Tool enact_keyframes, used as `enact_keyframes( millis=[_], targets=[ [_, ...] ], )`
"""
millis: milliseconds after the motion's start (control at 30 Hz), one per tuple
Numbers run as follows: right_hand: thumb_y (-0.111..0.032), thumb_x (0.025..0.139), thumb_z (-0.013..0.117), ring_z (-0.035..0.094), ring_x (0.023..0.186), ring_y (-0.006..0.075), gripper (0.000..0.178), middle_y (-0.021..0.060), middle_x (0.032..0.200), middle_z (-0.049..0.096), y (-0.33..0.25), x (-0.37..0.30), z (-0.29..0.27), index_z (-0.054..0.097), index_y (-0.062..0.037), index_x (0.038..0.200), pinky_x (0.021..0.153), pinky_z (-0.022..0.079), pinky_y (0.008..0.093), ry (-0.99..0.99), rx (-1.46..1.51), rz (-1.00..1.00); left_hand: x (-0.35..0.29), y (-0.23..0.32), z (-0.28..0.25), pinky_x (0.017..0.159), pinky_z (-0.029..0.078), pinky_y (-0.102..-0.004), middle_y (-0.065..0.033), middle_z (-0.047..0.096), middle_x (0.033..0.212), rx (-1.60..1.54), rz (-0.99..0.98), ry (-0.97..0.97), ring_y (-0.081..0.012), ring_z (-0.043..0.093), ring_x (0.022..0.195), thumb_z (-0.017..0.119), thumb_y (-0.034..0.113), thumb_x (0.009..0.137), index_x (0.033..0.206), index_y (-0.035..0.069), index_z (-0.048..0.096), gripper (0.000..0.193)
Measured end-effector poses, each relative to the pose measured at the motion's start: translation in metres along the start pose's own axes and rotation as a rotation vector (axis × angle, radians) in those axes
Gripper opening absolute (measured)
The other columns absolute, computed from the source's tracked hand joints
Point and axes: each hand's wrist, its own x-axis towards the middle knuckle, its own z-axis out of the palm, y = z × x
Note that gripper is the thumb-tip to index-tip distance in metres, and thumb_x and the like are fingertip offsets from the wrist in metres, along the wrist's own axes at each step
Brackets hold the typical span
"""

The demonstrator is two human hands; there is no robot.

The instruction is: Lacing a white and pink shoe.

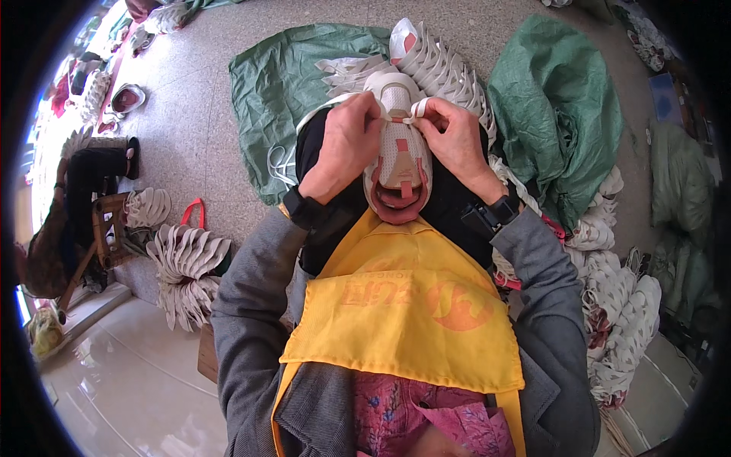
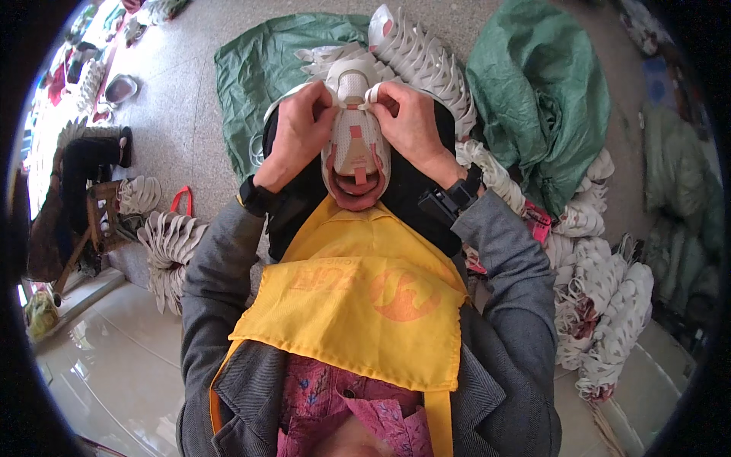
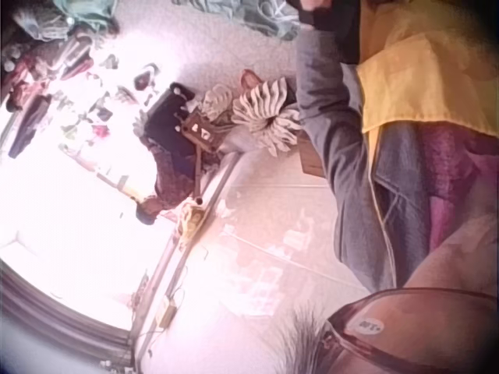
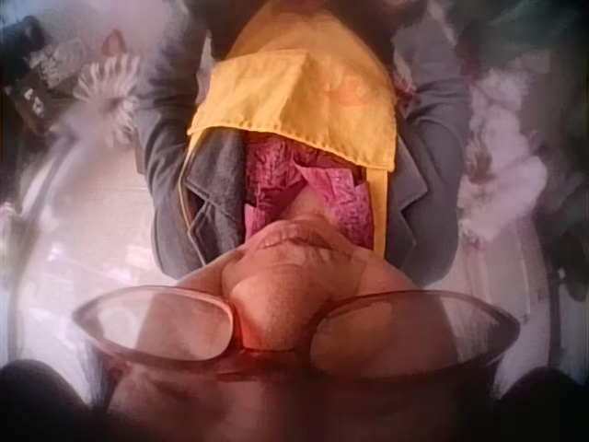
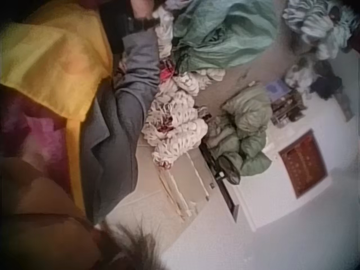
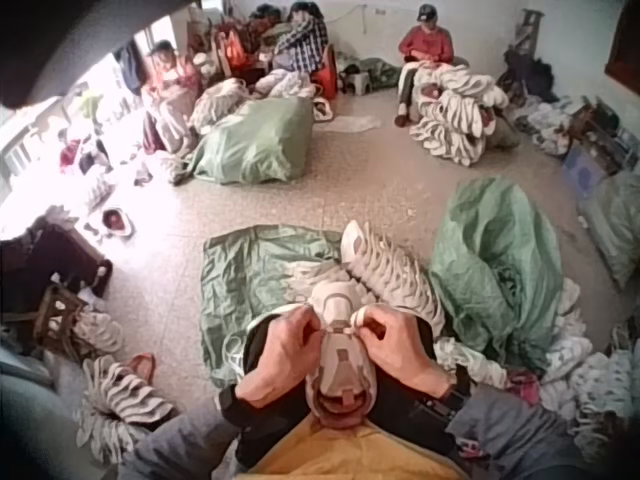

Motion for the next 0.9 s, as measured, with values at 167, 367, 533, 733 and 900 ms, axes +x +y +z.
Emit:
enact_keyframes(
  millis=[167,367,533,733,900],
  targets=[
    [-0.004,0.082,0.076,0.071,0.067,0.0232,0.015,0.0114,0.074,0.070,-0.005,0.001,-0.001,0.066,-0.0001,0.092,0.062,0.055,0.0323,0.019,-0.020,0.044,0.003,-0.001,0.000,0.064,0.051,-0.0400,-0.0163,0.064,0.075,-0.053,-0.092,-0.091,-0.0357,0.065,0.069,0.069,0.002,0.077,0.082,-0.001,0.054,0.016],
    [-0.006,0.084,0.078,0.068,0.069,0.0135,0.017,0.0063,0.080,0.069,-0.008,-0.003,-0.005,0.066,-0.0001,0.094,0.063,0.055,0.0271,0.052,-0.158,-0.014,-0.002,0.002,0.002,0.061,0.051,-0.0353,-0.0117,0.063,0.075,-0.054,-0.222,0.039,-0.0257,0.064,0.066,0.073,0.003,0.079,0.086,0.001,0.056,0.019],
    [-0.009,0.083,0.077,0.070,0.075,0.0244,0.020,0.0112,0.085,0.069,-0.006,-0.005,-0.007,0.069,0.0007,0.099,0.069,0.056,0.0330,0.020,-0.290,-0.213,-0.006,0.009,0.005,0.061,0.051,-0.0339,-0.0113,0.060,0.079,0.001,-0.125,0.085,-0.0222,0.062,0.065,0.074,0.003,0.081,0.089,0.000,0.058,0.018],
    [-0.013,0.085,0.073,0.066,0.082,0.0376,0.018,0.0211,0.092,0.064,-0.033,-0.010,-0.015,0.068,0.0039,0.091,0.074,0.054,0.0442,-0.128,-0.321,-0.113,-0.010,0.002,0.006,0.061,0.051,-0.0338,-0.0122,0.060,0.080,0.042,-0.032,0.051,-0.0225,0.063,0.064,0.073,0.005,0.084,0.091,-0.001,0.059,0.016],
    [-0.007,0.084,0.065,0.065,0.084,0.0403,0.013,0.0242,0.089,0.064,-0.041,-0.011,-0.007,0.067,0.0047,0.087,0.078,0.055,0.0453,-0.173,-0.600,-0.161,-0.009,0.020,0.009,0.063,0.050,-0.0394,-0.0147,0.059,0.083,0.137,-0.052,0.036,-0.0305,0.062,0.070,0.077,0.016,0.081,0.094,0.000,0.059,0.027]
  ],
)
